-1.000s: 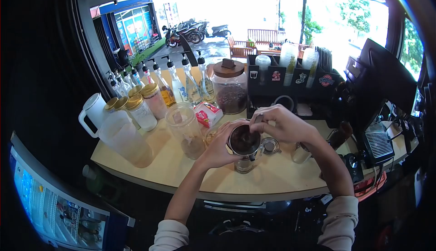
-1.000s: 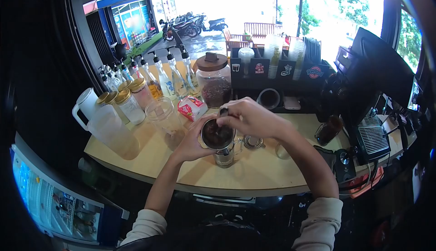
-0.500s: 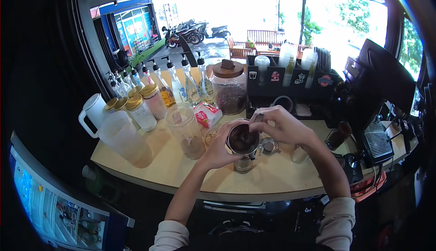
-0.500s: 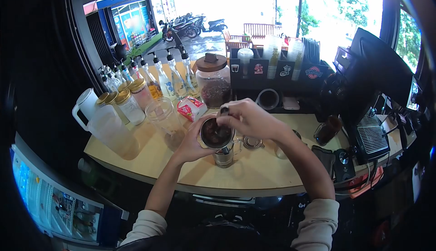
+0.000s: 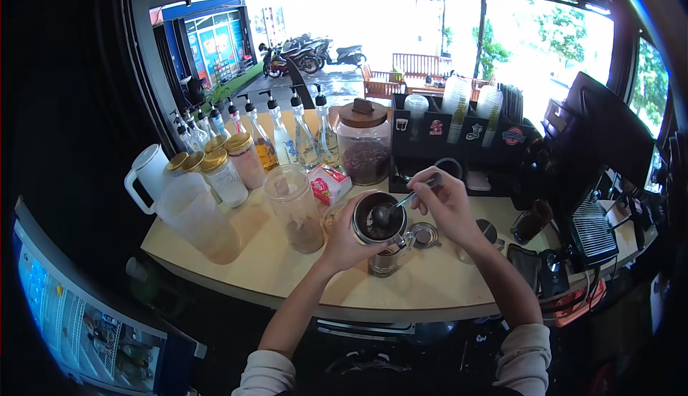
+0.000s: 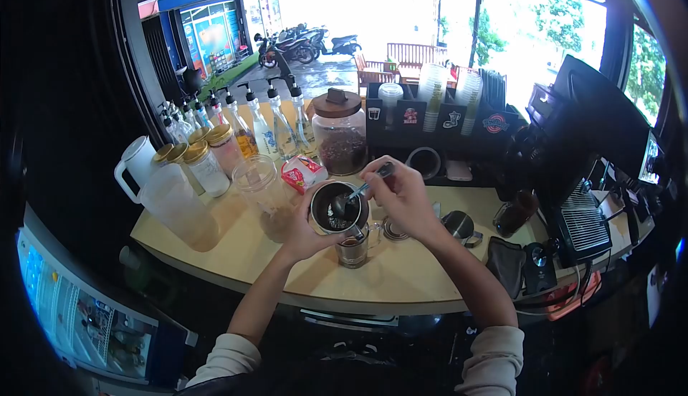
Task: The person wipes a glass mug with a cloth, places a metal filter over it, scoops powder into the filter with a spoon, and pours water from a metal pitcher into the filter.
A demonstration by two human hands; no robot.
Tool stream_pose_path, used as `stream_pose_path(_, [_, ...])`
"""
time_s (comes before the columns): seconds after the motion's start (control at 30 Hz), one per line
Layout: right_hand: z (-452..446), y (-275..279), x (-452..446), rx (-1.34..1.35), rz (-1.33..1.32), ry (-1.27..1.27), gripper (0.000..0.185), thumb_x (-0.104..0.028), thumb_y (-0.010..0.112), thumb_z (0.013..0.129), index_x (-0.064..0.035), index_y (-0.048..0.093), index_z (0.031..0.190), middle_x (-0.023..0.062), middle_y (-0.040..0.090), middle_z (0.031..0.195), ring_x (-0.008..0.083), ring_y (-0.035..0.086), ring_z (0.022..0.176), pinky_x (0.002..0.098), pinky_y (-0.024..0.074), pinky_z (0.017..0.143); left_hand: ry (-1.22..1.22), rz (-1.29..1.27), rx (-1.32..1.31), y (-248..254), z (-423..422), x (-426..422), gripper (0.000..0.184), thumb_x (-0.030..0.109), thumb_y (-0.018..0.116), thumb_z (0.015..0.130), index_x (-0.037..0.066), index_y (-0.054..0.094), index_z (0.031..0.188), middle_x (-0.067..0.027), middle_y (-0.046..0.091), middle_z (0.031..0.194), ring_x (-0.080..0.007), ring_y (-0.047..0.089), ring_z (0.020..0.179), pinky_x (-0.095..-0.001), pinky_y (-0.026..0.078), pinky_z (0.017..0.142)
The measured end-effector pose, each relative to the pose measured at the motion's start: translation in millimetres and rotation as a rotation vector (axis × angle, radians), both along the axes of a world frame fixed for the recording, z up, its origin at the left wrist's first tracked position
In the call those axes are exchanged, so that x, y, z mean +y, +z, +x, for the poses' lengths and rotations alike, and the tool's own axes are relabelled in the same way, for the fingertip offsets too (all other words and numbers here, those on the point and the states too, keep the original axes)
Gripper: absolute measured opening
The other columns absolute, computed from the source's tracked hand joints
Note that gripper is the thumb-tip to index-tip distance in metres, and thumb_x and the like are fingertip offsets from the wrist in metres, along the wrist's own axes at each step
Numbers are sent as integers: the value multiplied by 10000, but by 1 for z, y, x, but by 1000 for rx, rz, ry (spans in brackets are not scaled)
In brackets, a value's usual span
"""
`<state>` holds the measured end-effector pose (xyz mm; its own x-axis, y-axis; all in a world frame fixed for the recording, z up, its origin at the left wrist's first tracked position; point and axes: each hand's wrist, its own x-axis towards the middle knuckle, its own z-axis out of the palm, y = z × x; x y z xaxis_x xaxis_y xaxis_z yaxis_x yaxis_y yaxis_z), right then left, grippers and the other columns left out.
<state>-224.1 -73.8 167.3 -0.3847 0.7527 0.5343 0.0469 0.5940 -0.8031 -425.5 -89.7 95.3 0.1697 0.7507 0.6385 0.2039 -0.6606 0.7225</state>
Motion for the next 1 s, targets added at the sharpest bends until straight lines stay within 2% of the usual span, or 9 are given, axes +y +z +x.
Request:
stream_pose_path(0.17, [5,-1,-3,313,-186,-16,120,-92,544,920,28,546,934,83,600,731,115,608,647,238,500,601,37,20,-38,-3,2,2,802,180,840,578,35,447,1262,-122,551,1178,-232,550,1111,-354,423,970])
stream_pose_path(0.3, [1,-6,-14,250,-107,-81,101,-61,566,905,37,543,907,105,624,775,138,631,677,254,518,623,72,65,-44,-6,4,3,780,183,836,584,37,456,1249,-127,563,1155,-250,558,1093,-364,431,953])
stream_pose_path(0.37, [0,-14,-18,106,163,-150,106,-29,612,864,19,576,951,91,650,777,120,635,642,248,516,613,89,88,-30,-6,6,4,776,186,835,583,38,458,1246,-129,566,1149,-258,561,1087,-369,429,952])
stream_pose_path(0.43, [2,-15,-21,-87,362,-230,169,-4,642,816,-8,594,978,92,646,786,156,644,653,274,521,611,84,103,-18,-7,7,4,786,188,833,577,48,455,1251,-132,570,1142,-277,558,1087,-379,421,956])
stream_pose_path(0.5, [-1,-18,-24,-298,755,-210,295,23,663,740,-36,602,1022,93,633,820,212,646,709,312,521,622,102,99,22,-3,7,1,794,187,832,574,53,451,1258,-131,565,1153,-280,551,1096,-380,415,963])
stream_pose_path(0.53, [-1,-24,-26,-322,742,-169,389,45,664,664,-48,599,1036,87,615,869,254,631,781,349,516,642,121,95,61,-1,7,0,803,186,831,571,58,446,1264,-131,559,1164,-284,545,1106,-381,409,970])
stream_pose_path(0.67, [0,-24,-33,-420,735,-22,408,61,642,634,-46,588,1024,82,596,927,262,618,826,365,514,692,79,95,126,2,1,2,818,181,828,572,65,434,1280,-127,538,1198,-285,525,1132,-379,407,977])
stream_pose_path(0.8, [9,-20,-27,-440,797,-105,412,60,637,632,-48,588,1027,80,591,923,266,615,827,364,512,694,-35,19,147,3,-2,2,833,171,821,578,67,417,1300,-122,512,1233,-270,501,1166,-374,393,999])
stream_pose_path(1.0, [9,-19,-28,-456,692,3,391,97,633,690,-27,588,1058,110,605,900,276,616,825,348,504,696,-30,7,147,2,-2,5,840,160,817,584,62,405,1309,-124,506,1244,-247,500,1173,-367,390,1009])
